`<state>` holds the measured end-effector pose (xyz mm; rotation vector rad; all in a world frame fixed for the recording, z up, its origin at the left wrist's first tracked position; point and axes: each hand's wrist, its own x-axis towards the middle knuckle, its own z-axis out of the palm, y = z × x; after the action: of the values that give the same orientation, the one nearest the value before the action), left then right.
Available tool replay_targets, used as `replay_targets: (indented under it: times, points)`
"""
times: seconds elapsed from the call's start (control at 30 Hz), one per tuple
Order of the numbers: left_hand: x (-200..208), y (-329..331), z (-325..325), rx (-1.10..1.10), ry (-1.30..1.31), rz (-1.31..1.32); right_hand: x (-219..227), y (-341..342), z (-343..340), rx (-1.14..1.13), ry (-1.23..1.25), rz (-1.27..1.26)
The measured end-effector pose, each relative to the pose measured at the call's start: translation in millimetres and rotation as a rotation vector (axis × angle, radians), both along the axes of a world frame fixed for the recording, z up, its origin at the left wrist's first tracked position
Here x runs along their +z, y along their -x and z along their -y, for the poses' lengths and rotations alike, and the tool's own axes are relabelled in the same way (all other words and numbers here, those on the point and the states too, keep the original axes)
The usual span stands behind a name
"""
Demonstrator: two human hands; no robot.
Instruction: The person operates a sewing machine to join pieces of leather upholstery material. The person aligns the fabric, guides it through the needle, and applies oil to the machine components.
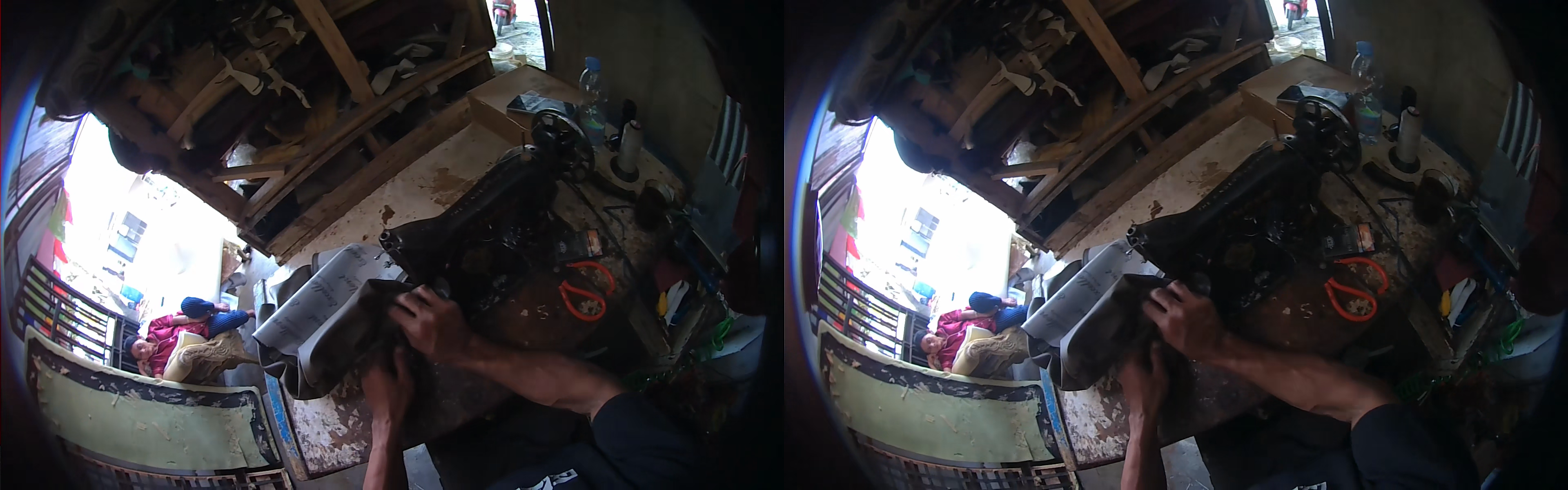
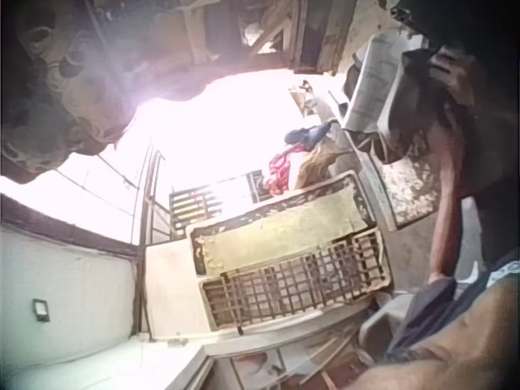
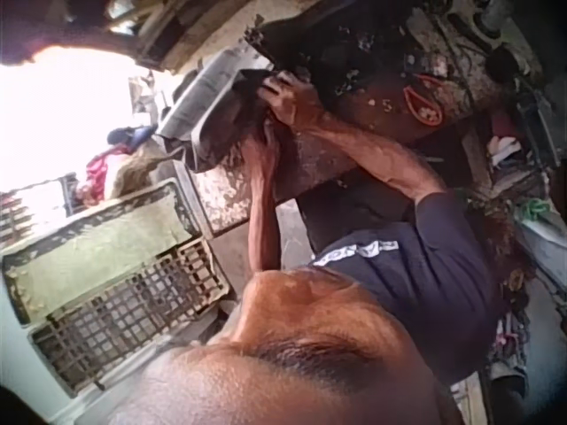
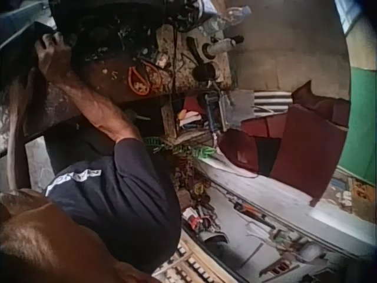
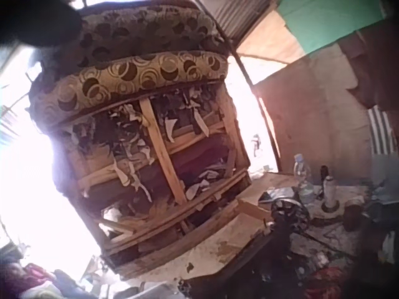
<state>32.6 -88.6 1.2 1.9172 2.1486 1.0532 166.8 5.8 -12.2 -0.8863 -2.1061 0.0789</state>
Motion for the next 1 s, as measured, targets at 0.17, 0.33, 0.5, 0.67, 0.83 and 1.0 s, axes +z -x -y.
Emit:
replay_targets:
  times: [0.17, 0.33, 0.5, 0.67, 0.83, 1.0]
  points:
    - [4, 4, -21, 0.146, -0.053, 0.766, 17, -33, 29, 0.124, -0.056, -0.064]
    - [18, 12, -26, -0.107, -0.140, 0.071, 9, -37, 26, 0.115, 0.000, -0.182]
    - [-2, -34, -29, -0.458, -0.260, 2.127, 0, -41, 29, 0.061, 0.276, -0.339]
    - [17, -34, -29, -0.283, -0.017, 1.261, -7, -46, 28, 0.039, 0.356, -0.273]
    - [14, -53, -53, 0.010, -0.047, 0.751, -23, -41, 37, 0.156, 0.364, -0.112]
    - [-8, -35, -43, 0.062, 0.035, 1.052, -30, -44, 42, 0.263, 0.270, 0.014]
